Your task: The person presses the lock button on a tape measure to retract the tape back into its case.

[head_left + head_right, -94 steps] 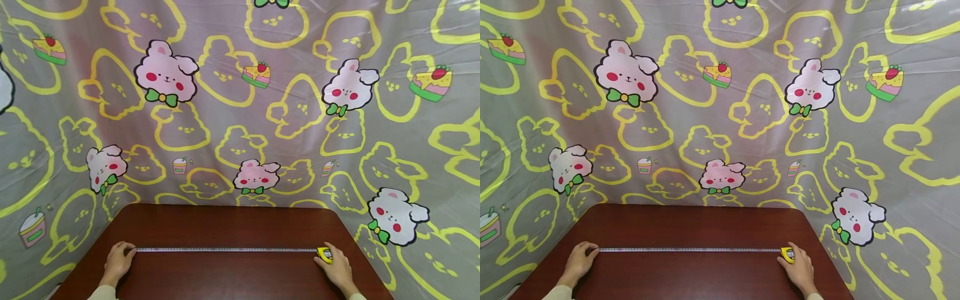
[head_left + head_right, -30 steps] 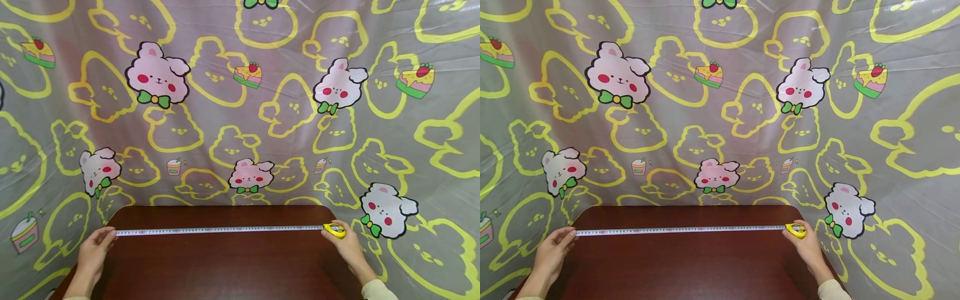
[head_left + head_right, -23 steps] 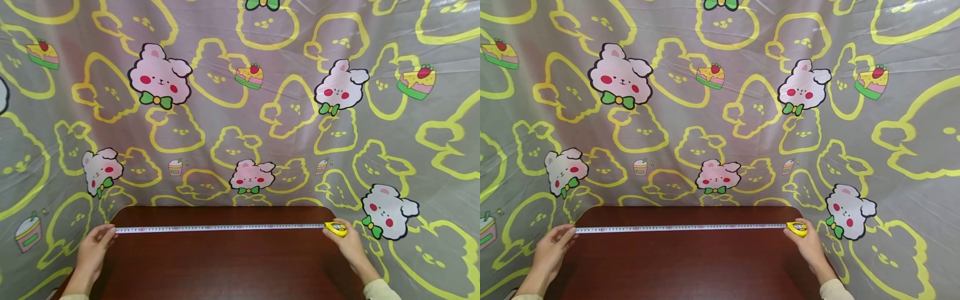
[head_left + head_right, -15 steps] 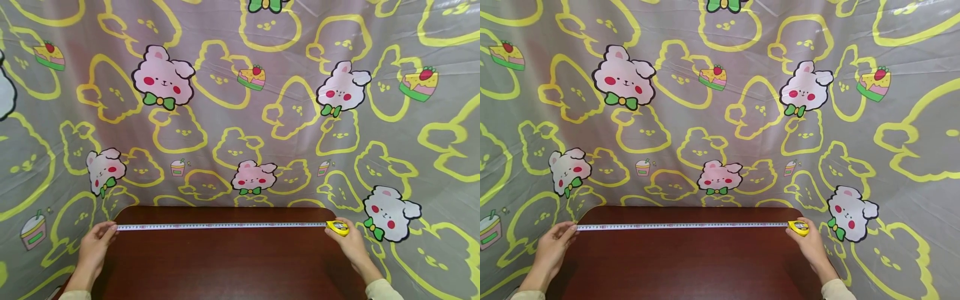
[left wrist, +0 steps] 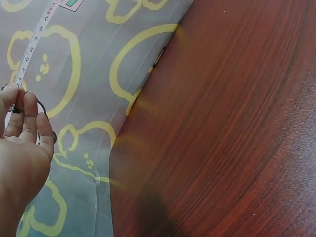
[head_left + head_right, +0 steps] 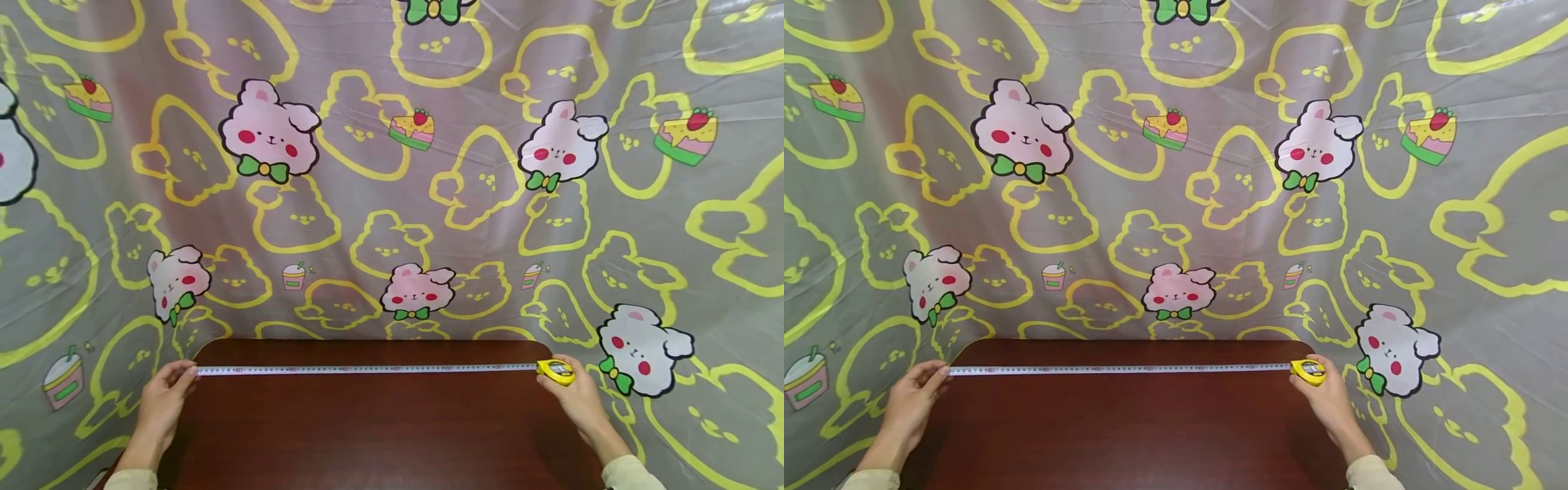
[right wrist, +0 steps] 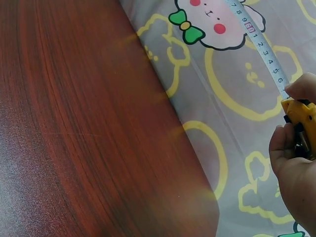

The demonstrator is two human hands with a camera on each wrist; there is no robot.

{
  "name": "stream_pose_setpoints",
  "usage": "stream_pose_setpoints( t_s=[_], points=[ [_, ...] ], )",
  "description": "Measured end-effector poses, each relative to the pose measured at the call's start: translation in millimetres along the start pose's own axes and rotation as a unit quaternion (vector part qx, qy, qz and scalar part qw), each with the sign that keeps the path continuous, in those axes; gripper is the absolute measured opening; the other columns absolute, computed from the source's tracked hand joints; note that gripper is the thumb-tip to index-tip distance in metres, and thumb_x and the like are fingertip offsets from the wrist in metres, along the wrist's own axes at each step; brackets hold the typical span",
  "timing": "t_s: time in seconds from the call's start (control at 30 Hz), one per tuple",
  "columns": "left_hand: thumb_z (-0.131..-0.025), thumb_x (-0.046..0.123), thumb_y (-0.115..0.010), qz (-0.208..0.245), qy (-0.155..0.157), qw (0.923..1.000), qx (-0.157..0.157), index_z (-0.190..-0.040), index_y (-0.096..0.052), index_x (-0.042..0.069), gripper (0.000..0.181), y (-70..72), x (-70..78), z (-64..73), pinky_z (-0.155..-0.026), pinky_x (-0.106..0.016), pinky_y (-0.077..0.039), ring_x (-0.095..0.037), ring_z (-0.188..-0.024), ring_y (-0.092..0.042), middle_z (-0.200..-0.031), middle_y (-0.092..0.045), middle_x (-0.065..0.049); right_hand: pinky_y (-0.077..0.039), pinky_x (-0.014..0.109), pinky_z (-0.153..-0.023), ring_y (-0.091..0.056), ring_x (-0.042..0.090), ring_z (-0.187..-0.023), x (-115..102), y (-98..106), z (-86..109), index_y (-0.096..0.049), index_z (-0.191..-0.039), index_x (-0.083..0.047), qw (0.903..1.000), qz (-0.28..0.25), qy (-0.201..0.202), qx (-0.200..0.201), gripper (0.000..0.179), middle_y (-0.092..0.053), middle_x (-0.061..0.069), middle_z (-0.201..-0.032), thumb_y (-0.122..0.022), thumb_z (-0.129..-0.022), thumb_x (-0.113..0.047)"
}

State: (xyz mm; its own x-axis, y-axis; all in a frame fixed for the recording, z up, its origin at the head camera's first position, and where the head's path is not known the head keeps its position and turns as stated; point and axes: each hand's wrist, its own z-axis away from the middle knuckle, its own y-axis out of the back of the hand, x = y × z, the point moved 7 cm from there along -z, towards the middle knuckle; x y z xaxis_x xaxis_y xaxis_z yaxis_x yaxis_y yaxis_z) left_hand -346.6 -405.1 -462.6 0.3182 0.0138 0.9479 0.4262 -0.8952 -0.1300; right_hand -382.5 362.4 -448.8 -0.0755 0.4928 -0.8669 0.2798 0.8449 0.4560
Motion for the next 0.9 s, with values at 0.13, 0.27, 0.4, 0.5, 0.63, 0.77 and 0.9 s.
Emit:
stream_pose_setpoints(
  t_s=[0.13,0.27,0.4,0.5,0.63,0.77,0.9],
  points=[
    [-0.101,0.004,-0.066,0.004,-0.002,1.0000,0.001,-0.098,-0.070,0.017,0.014,-0.8,0.3,0.7,-0.068,-0.014,-0.051,0.000,-0.078,-0.064,-0.087,-0.068,0.013,-0.048,0.024,-0.074,-0.052,0.031,-0.104,1.2,-0.1,0.0,-0.035,-0.149,0.006,1.0000,0.001,-0.002,-0.009,0.074,-0.045,0.027,-0.132,-0.078,-0.095,-0.022],
    [-0.101,0.004,-0.066,0.007,-0.004,1.0000,0.001,-0.101,-0.069,0.011,0.008,0.3,-0.3,1.1,-0.068,-0.014,-0.051,0.000,-0.078,-0.064,-0.087,-0.068,0.013,-0.049,0.023,-0.075,-0.051,0.033,-0.107,2.1,-1.9,0.4,-0.031,-0.151,0.006,0.9996,-0.010,-0.014,-0.024,0.078,-0.043,0.028,-0.135,-0.077,-0.096,-0.023],
    [-0.101,0.005,-0.066,0.004,0.002,1.0000,-0.002,-0.102,-0.069,0.010,0.006,1.8,-2.8,1.5,-0.069,-0.014,-0.051,0.000,-0.078,-0.063,-0.087,-0.067,0.012,-0.048,0.022,-0.077,-0.050,0.032,-0.110,3.6,-3.2,1.4,-0.028,-0.153,0.005,0.9986,-0.022,-0.030,-0.037,0.079,-0.040,0.027,-0.139,-0.076,-0.097,-0.022],
    [-0.102,0.005,-0.066,0.000,0.008,1.0000,-0.002,-0.101,-0.069,0.012,0.007,2.3,-5.3,1.9,-0.069,-0.014,-0.051,-0.001,-0.078,-0.063,-0.087,-0.067,0.010,-0.048,0.021,-0.078,-0.050,0.030,-0.110,5.0,-2.9,1.4,-0.027,-0.153,0.006,0.9985,-0.020,-0.033,-0.039,0.079,-0.040,0.027,-0.140,-0.076,-0.097,-0.021],
    [-0.102,0.006,-0.066,-0.001,0.012,0.9999,-0.003,-0.100,-0.070,0.016,0.011,2.1,-7.7,1.8,-0.070,-0.015,-0.052,-0.002,-0.078,-0.063,-0.088,-0.066,0.009,-0.048,0.020,-0.079,-0.051,0.028,-0.108,6.2,-2.4,1.3,-0.027,-0.153,0.006,0.9986,-0.021,-0.031,-0.038,0.078,-0.041,0.027,-0.140,-0.076,-0.097,-0.019],
    [-0.102,0.005,-0.065,0.009,0.008,0.9999,-0.005,-0.099,-0.070,0.017,0.013,2.4,-7.6,1.0,-0.070,-0.015,-0.052,-0.002,-0.078,-0.063,-0.088,-0.066,0.011,-0.049,0.021,-0.079,-0.052,0.025,-0.106,6.5,-3.5,1.7,-0.027,-0.153,0.006,0.9982,-0.029,-0.029,-0.043,0.077,-0.040,0.028,-0.139,-0.074,-0.098,-0.019],
    [-0.102,0.006,-0.066,-0.002,0.002,1.0000,-0.009,-0.101,-0.070,0.015,0.010,1.9,-5.6,0.8,-0.071,-0.014,-0.052,-0.001,-0.080,-0.063,-0.089,-0.065,0.010,-0.050,0.021,-0.080,-0.055,0.016,-0.100,4.4,-5.8,2.3,-0.026,-0.153,0.008,0.9977,-0.047,-0.017,-0.047,0.074,-0.041,0.028,-0.137,-0.071,-0.099,-0.014]
  ],
)
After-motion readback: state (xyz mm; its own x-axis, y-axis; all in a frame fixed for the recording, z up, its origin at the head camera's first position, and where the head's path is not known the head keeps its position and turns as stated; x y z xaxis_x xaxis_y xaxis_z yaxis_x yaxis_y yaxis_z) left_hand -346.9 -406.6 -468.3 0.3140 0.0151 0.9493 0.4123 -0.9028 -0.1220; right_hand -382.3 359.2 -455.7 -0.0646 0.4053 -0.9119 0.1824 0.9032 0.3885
